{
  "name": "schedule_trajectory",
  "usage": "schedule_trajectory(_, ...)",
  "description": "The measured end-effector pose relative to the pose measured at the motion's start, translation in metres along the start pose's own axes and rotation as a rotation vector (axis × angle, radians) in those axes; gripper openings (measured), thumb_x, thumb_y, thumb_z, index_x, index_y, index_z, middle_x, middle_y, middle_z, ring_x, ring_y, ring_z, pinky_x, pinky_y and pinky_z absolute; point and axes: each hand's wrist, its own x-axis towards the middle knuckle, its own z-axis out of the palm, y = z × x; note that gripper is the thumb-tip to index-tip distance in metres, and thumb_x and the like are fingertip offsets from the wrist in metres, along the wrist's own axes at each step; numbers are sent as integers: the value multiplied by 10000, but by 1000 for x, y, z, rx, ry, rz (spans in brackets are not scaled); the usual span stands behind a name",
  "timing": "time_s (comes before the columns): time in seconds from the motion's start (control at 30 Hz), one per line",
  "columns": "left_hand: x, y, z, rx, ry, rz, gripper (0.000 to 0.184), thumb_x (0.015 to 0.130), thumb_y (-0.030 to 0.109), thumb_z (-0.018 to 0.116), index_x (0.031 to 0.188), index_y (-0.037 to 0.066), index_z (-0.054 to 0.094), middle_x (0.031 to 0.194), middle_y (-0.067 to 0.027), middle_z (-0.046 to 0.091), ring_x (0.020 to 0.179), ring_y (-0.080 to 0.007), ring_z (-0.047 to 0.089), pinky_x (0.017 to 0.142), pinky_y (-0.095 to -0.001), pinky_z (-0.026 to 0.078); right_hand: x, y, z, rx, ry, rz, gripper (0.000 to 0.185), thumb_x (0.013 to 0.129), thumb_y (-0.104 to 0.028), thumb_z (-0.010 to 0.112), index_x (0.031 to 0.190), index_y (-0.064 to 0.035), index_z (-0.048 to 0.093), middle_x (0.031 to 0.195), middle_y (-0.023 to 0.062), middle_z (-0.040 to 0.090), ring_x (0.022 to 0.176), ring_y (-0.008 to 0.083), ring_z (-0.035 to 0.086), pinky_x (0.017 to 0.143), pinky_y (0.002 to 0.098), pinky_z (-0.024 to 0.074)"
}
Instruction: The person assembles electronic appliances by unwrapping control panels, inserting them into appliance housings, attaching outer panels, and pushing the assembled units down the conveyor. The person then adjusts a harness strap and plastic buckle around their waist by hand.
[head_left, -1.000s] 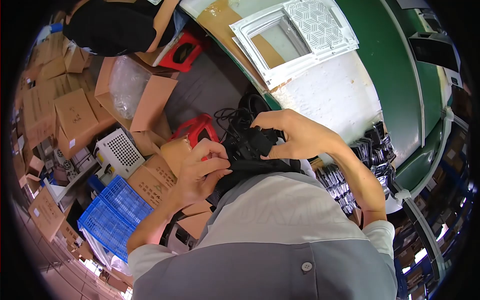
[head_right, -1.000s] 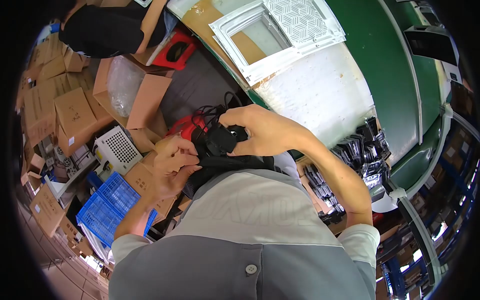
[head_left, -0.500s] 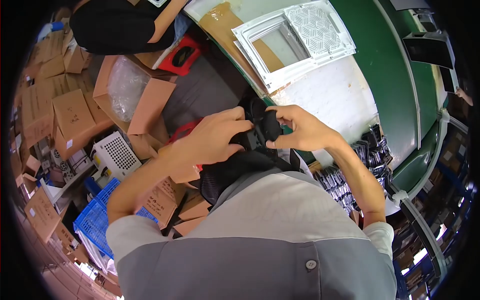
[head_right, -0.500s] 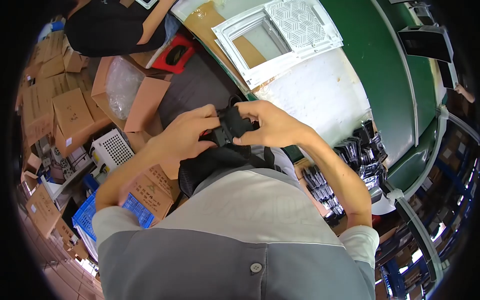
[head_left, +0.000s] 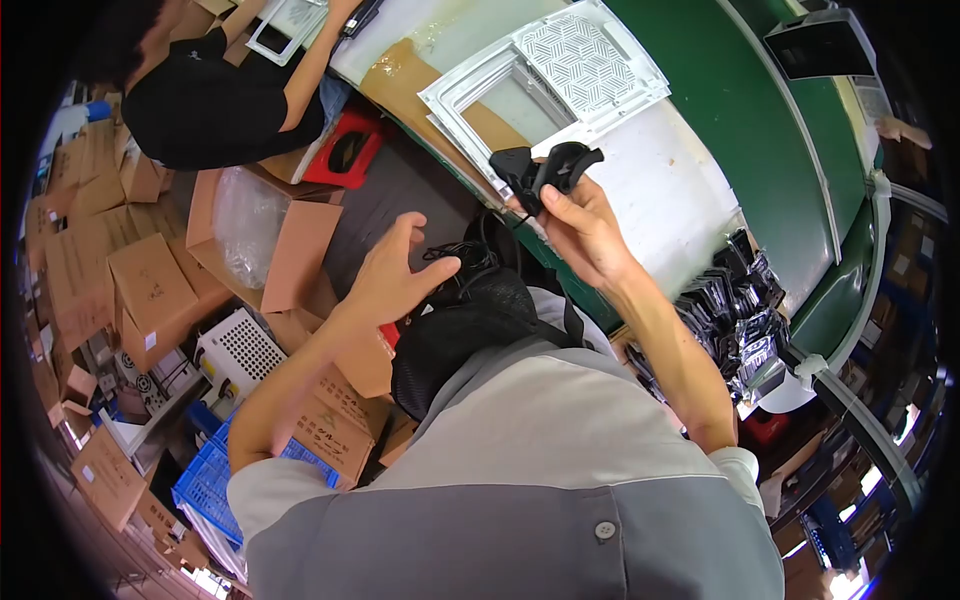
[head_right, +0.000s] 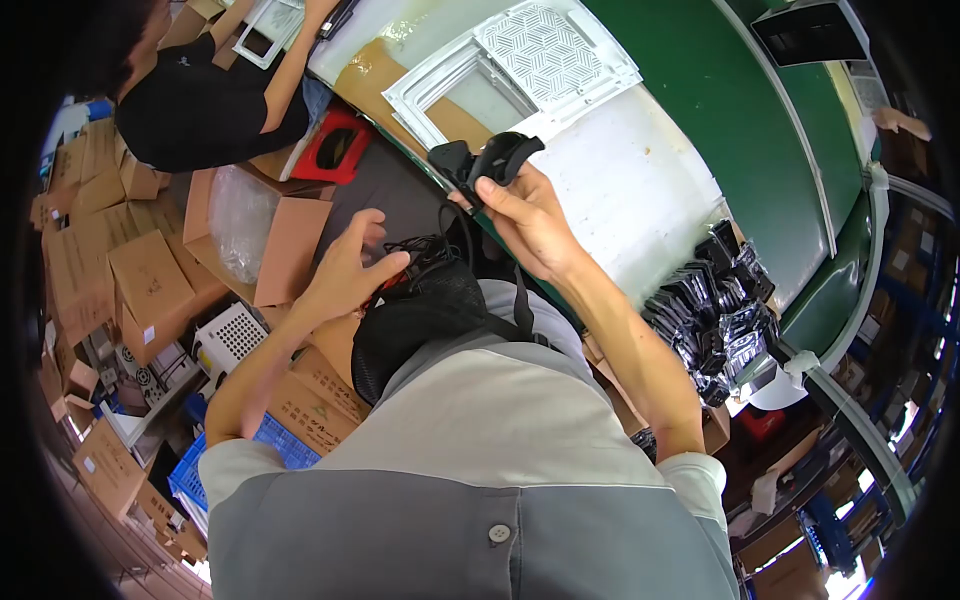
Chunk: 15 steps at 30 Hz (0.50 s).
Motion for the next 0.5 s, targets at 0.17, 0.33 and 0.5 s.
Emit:
schedule_trajectory(0.17, 53, -71, 21, -844, -443, -550, 887, 894, 720, 610, 1469, 70, 428, 1370, -143, 562, 1109, -251, 621, 1018, -413, 479, 20, 11, 25, 170, -23, -4, 422, 988, -179, 681, 1310, 33, 511, 1323, 177, 602, 1219, 272, 596, 1105, 460, 456)
schedule_trajectory(0.33, 56, -69, 52, -1378, -633, -662, 484, 966, 358, 688, 1313, 28, 610, 1160, -73, 672, 1061, -179, 625, 976, -365, 494, 31, 11, 32, 230, -12, -14, 418, 994, -183, 674, 1317, 27, 511, 1329, 177, 607, 1226, 269, 595, 1107, 464, 459)
schedule_trajectory(0.5, 62, -68, 65, -1334, -553, -256, 393, 915, 89, 666, 1290, -10, 601, 1145, -125, 713, 1046, -229, 704, 957, -385, 559, 25, 1, 2, 101, 58, -93, 361, 1004, -187, 659, 1304, -17, 551, 1269, 152, 647, 1180, 282, 622, 1111, 465, 441)
